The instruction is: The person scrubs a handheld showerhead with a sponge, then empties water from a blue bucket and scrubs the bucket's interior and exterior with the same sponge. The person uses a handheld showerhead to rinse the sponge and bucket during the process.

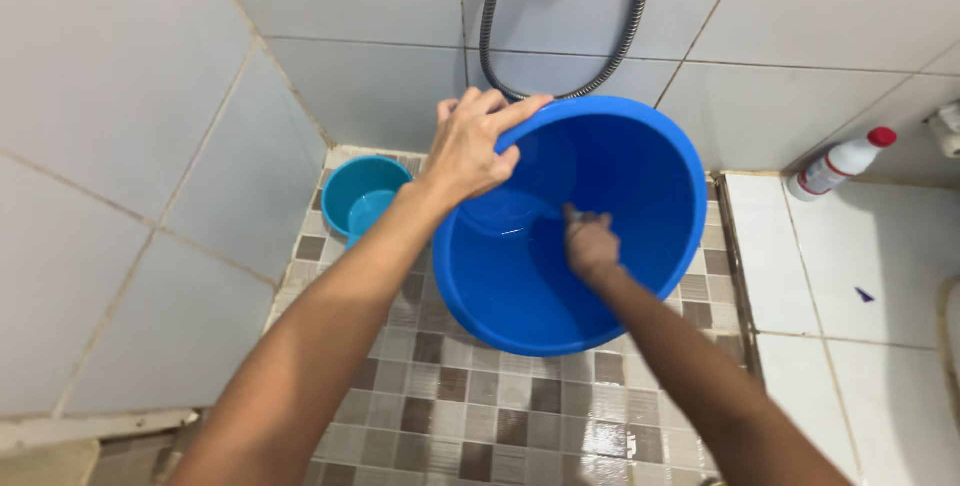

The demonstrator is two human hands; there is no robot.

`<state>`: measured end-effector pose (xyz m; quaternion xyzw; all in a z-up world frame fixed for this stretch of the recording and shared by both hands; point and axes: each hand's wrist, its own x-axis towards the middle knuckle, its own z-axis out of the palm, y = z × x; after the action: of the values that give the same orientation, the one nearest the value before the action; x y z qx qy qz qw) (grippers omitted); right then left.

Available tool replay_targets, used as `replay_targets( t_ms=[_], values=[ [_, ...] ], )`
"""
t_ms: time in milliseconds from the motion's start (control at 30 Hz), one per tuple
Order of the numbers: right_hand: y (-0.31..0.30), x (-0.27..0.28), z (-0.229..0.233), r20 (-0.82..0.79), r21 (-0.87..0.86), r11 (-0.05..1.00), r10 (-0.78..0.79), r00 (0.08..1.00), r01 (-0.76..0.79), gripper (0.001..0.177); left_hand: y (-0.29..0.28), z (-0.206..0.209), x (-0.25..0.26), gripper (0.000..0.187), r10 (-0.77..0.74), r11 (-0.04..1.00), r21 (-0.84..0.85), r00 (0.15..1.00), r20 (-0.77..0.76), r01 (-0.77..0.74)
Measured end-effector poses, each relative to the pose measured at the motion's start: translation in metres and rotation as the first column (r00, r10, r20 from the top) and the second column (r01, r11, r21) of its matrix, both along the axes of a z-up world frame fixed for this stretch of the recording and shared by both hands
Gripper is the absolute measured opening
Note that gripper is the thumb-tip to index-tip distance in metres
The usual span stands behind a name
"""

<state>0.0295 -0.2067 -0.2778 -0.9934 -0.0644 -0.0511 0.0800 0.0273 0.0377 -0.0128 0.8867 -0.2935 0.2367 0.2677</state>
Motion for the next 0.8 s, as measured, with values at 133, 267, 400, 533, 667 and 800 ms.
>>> replay_targets(
  t_ms=[133,267,400,533,667,800],
  values=[
    [0.027,-0.022,0.021,-0.066,0.159,0.974,-0.149,0.987,0.158,0.039,0.0,-0.005,0.006,0.066,-0.056,0.998,-0.013,0.998,-0.022,0.056],
    [0.119,-0.062,0.026,-0.21,0.432,0.887,-0.081,0.974,0.167,0.064,0.0,0.003,0.022,0.066,-0.148,0.988,0.051,0.989,0.022,0.147],
    [0.11,-0.087,0.039,-0.172,0.408,0.905,-0.049,0.984,0.116,0.07,0.005,0.008,0.031,0.065,-0.214,0.974,0.073,0.977,0.002,0.214],
    [0.012,-0.074,0.053,-0.132,-0.085,0.963,-0.264,0.956,0.254,0.057,0.0,0.009,0.026,0.065,-0.239,0.97,0.038,0.971,-0.008,0.239],
    [0.003,-0.046,0.031,-0.04,-0.016,0.968,-0.251,0.967,0.251,0.041,-0.011,0.006,0.027,0.064,-0.196,0.978,0.081,0.98,0.017,0.194],
    [0.102,-0.061,0.005,-0.026,0.423,0.894,-0.152,0.988,0.148,0.039,-0.013,0.006,0.024,0.064,-0.146,0.98,0.142,0.987,0.064,0.136]
  ],
)
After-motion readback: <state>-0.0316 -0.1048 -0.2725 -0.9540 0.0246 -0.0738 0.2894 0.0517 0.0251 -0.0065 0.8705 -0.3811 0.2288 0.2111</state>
